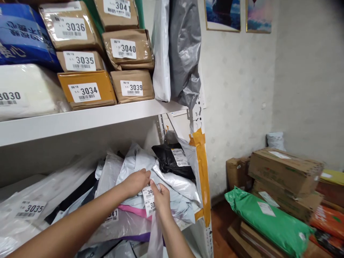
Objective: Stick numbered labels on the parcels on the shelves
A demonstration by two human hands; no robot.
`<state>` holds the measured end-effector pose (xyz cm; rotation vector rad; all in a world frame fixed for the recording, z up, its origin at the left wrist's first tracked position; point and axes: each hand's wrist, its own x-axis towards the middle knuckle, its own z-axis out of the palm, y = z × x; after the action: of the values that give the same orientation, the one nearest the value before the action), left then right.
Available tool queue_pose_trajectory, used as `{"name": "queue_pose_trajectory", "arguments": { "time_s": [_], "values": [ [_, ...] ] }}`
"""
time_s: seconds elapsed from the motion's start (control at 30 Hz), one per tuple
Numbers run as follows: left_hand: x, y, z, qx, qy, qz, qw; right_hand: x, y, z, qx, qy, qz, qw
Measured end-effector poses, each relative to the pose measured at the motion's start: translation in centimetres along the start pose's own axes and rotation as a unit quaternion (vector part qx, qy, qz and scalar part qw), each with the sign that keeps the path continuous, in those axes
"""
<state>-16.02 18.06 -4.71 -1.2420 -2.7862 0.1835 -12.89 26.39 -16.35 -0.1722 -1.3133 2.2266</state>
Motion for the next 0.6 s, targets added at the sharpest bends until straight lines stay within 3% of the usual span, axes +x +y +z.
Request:
{"name": "queue_pose_trajectory", "arguments": {
  "time_s": [0.13,0.27,0.37,0.43,0.53,0.6],
  "values": [
    [-0.2,0.8,1.0,0.079,-0.020,-0.021,0.996,-1.5,0.6,-0.7,0.020,-0.048,0.040,0.998],
    [-0.2,0.8,0.9,0.103,-0.052,-0.041,0.992,-4.3,1.5,-2.1,0.030,-0.018,0.071,0.997],
    [1.2,0.9,-0.3,0.104,-0.071,-0.055,0.991,-5.9,1.6,-3.7,0.037,-0.037,0.086,0.995],
    [3.1,1.3,-1.1,0.115,-0.054,-0.052,0.991,-5.7,1.1,-4.9,0.058,-0.047,0.079,0.994],
    [6.2,1.6,-1.6,0.142,-0.017,0.016,0.990,-3.8,-0.3,-6.5,0.076,-0.043,0.052,0.995],
    [7.4,1.4,-1.5,0.155,-0.023,0.086,0.984,-1.8,-1.1,-7.5,0.065,-0.044,0.015,0.997]
  ]
}}
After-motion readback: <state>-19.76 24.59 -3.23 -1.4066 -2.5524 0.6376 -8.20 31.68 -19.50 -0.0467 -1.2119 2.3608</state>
